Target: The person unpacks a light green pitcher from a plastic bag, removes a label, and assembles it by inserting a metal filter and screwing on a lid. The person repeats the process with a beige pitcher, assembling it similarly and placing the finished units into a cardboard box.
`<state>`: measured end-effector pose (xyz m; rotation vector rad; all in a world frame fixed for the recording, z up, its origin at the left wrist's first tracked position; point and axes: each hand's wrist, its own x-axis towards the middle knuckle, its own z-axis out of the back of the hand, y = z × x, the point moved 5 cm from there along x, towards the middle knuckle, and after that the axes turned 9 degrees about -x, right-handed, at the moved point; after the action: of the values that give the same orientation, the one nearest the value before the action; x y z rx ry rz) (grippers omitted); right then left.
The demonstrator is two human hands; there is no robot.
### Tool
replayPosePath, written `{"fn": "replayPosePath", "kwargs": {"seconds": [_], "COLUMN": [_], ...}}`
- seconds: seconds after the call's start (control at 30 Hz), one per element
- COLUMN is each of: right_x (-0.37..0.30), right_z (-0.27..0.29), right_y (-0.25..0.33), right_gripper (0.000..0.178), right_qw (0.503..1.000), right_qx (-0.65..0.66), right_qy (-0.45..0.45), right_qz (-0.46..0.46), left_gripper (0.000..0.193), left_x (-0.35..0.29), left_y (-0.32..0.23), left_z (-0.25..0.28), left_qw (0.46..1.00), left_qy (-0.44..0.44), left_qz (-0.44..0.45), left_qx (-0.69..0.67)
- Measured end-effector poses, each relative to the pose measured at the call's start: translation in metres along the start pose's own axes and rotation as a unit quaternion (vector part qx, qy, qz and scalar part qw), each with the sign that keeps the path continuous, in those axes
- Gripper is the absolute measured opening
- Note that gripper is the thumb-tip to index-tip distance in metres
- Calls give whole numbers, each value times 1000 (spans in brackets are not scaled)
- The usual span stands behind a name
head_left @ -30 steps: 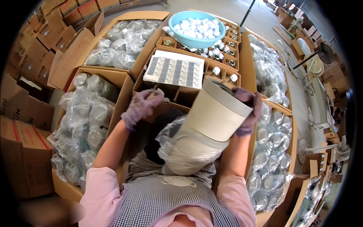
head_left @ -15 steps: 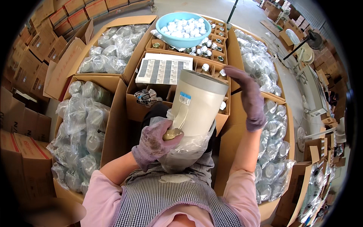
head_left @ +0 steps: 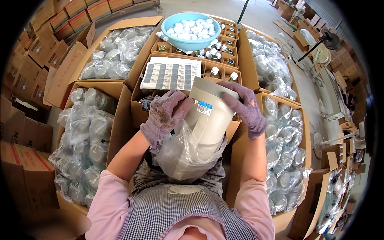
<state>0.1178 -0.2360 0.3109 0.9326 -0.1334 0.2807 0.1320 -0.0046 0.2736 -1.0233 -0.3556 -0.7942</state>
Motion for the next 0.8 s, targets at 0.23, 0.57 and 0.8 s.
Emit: {"fn": "replayPosePath", "kwargs": {"seconds": [0.23,0.57,0.8], "right_x": [6,-3,-6], "right_z": [14,3,1], "right_y": [43,43,36], "right_gripper": [65,69,70], "right_qw": [974,977,976], "right_qx": [-183,-202,-207], "right_qy": [122,2,-30], "right_qz": [-46,-63,-55], "left_gripper": [10,18,25], "left_x": [-1,12,24], "left_y": [-3,-13,-20], "left_z": [-7,-10,-10], "left_qw": [1000,998,993], "left_qy": [-7,-14,19], "left_qz": [-7,-25,2], "left_qx": [-8,-64,-115]}}
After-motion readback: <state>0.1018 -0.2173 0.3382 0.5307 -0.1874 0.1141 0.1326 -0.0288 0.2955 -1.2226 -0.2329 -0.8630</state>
